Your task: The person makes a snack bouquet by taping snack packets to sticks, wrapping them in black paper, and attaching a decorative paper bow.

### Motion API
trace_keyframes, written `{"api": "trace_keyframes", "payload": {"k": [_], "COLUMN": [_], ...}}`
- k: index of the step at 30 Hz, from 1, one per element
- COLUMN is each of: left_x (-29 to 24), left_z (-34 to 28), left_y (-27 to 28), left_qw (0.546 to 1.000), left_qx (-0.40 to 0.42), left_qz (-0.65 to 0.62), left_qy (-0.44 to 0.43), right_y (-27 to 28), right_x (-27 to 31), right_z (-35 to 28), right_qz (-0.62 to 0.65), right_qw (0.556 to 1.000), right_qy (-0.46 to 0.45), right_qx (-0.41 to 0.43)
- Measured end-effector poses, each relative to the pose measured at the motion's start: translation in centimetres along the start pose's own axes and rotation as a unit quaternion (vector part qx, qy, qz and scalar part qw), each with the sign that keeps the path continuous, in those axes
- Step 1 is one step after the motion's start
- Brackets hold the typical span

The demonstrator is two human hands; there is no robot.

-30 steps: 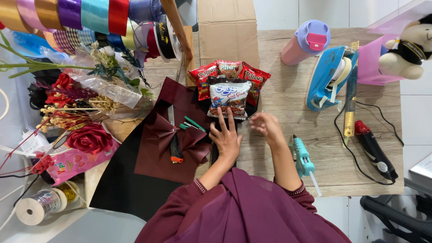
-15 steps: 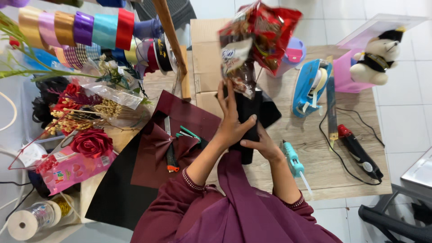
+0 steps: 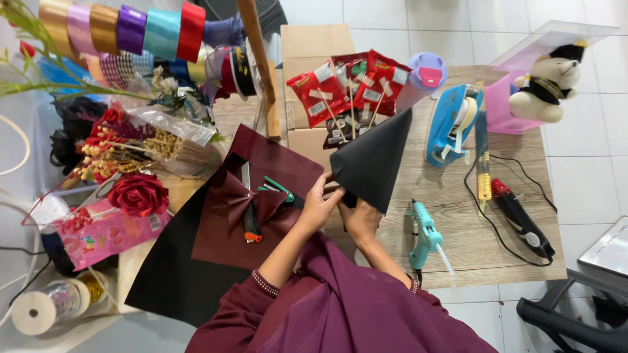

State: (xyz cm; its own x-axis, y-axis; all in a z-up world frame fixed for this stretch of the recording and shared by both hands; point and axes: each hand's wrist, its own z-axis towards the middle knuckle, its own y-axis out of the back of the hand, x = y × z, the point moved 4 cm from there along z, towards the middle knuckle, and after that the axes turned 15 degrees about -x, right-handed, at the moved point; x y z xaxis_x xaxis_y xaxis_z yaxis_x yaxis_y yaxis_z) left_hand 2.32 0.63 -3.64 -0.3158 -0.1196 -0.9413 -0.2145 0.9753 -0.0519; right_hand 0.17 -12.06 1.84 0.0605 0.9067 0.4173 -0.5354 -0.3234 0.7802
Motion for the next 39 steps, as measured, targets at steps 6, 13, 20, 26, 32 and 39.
{"api": "trace_keyframes", "payload": {"k": [6, 13, 20, 26, 32, 39], "left_x": [3.4, 2.2, -11.9, -12.9, -5.5, -4.8], "left_z": [-1.8, -2.3, -2.9, -0.2, 3.4, 5.1], "left_y": [2.8, 5.3, 4.8, -7.4, -21.9, -25.1], "left_qw": [0.992, 0.995, 0.873, 0.778, 0.679, 0.811], "left_qx": [-0.073, -0.049, -0.208, -0.049, -0.005, 0.047], "left_qz": [0.103, 0.079, 0.218, 0.301, 0.349, 0.344], "left_qy": [-0.007, 0.031, -0.383, -0.549, -0.646, -0.471], "right_y": [-5.2, 6.0, 8.7, 9.2, 1.7, -1.3], "right_x": [-1.0, 4.2, 2.0, -9.7, -27.3, -29.4], "right_z": [-5.8, 2.9, 10.6, 15.1, 17.5, 17.3], "right_qz": [-0.008, 0.033, 0.156, 0.058, 0.107, 0.033], "right_qw": [0.923, 0.813, 0.926, 0.973, 0.949, 0.934], "right_qy": [-0.126, 0.005, -0.048, -0.154, -0.296, -0.356], "right_qx": [0.364, 0.582, 0.341, 0.163, 0.021, 0.01]}}
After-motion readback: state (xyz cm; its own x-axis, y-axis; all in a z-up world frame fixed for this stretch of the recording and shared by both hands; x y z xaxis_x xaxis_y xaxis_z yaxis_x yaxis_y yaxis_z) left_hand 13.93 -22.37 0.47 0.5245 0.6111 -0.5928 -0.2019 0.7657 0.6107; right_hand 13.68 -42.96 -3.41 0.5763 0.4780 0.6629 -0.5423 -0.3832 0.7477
